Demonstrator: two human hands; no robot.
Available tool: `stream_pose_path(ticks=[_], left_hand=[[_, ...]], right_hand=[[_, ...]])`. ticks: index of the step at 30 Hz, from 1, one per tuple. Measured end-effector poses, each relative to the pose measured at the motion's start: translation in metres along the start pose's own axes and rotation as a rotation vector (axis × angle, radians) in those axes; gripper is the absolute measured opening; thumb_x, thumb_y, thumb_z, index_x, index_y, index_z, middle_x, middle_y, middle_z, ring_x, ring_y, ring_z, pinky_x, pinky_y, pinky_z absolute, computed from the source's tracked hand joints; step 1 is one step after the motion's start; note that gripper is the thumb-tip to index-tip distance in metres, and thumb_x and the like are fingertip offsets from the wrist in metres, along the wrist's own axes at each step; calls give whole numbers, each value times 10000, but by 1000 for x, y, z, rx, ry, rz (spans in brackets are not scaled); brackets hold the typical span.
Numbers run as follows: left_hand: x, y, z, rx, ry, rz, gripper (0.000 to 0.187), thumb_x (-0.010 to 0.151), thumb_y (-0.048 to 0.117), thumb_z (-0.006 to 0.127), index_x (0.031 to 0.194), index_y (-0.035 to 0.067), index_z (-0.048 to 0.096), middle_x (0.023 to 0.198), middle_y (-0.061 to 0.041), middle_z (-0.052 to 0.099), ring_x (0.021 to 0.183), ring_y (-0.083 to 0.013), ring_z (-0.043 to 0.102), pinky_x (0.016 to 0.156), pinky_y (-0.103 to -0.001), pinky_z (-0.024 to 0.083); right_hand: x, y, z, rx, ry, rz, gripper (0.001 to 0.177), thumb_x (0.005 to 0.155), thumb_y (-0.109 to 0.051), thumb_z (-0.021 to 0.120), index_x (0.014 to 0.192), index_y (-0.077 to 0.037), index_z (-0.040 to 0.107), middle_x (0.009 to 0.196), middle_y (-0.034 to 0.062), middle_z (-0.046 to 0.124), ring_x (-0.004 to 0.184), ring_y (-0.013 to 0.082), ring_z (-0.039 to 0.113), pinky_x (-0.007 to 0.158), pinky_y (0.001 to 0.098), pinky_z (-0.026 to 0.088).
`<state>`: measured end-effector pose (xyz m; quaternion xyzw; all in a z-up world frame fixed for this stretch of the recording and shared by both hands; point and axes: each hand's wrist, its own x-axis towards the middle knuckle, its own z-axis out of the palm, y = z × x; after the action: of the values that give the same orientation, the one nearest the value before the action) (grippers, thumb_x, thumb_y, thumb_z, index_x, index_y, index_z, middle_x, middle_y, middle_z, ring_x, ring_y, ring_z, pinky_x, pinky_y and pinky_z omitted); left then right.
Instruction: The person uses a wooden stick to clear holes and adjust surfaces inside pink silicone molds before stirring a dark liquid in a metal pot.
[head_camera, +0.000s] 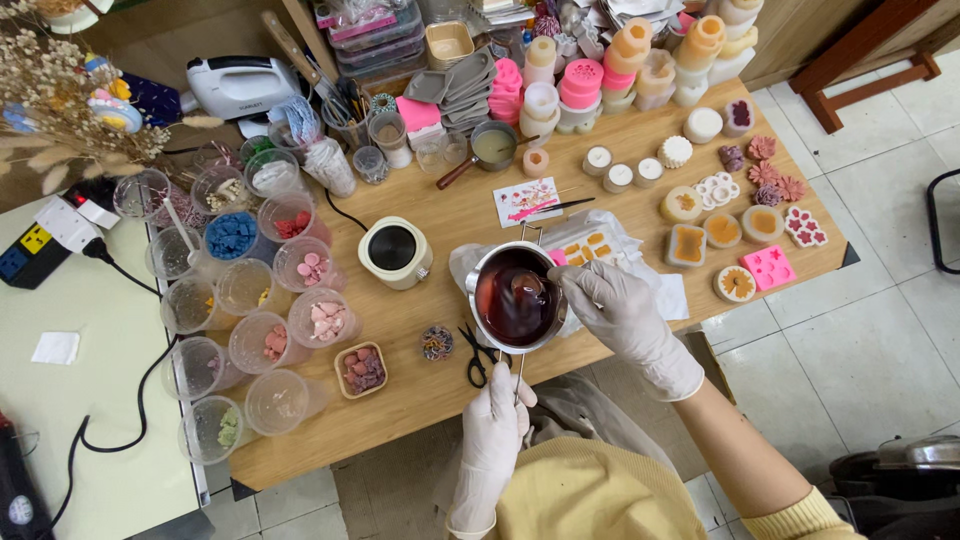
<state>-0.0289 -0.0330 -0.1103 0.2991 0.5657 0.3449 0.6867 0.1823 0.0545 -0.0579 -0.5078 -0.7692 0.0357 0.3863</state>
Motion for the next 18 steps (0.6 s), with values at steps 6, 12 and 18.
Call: stream_pose_path(ticks=[6, 12, 18], left_hand=[[9, -5, -10, -69, -39, -69, 638, 1048, 540, 371, 764, 33, 635, 487, 32, 398, 390, -63, 305, 368, -245, 225], [30, -5, -25, -133, 6, -129, 672, 1030, 589, 340, 733, 50, 612, 459, 27, 371, 349, -76, 260, 343, -260, 173], [74, -3, -57, -203, 67, -116, 668, 1034, 586, 313, 734, 61, 598, 469, 47, 333, 363, -60, 207, 353, -246, 115]], right_hand=[[8, -2, 10, 128, -105, 196, 218, 947, -118, 676, 1139, -76, 769, 769, 100, 670, 679, 201, 650, 634, 344, 521], [38, -13, 19, 243, -401, 620, 356, 930, -261, 660, 1266, -149, 692, 758, 85, 746, 662, 156, 728, 637, 319, 565], [76, 28, 30, 177, -159, 259, 286, 1028, -248, 640, 1267, -103, 702, 996, 118, 741, 908, 190, 695, 793, 334, 553]])
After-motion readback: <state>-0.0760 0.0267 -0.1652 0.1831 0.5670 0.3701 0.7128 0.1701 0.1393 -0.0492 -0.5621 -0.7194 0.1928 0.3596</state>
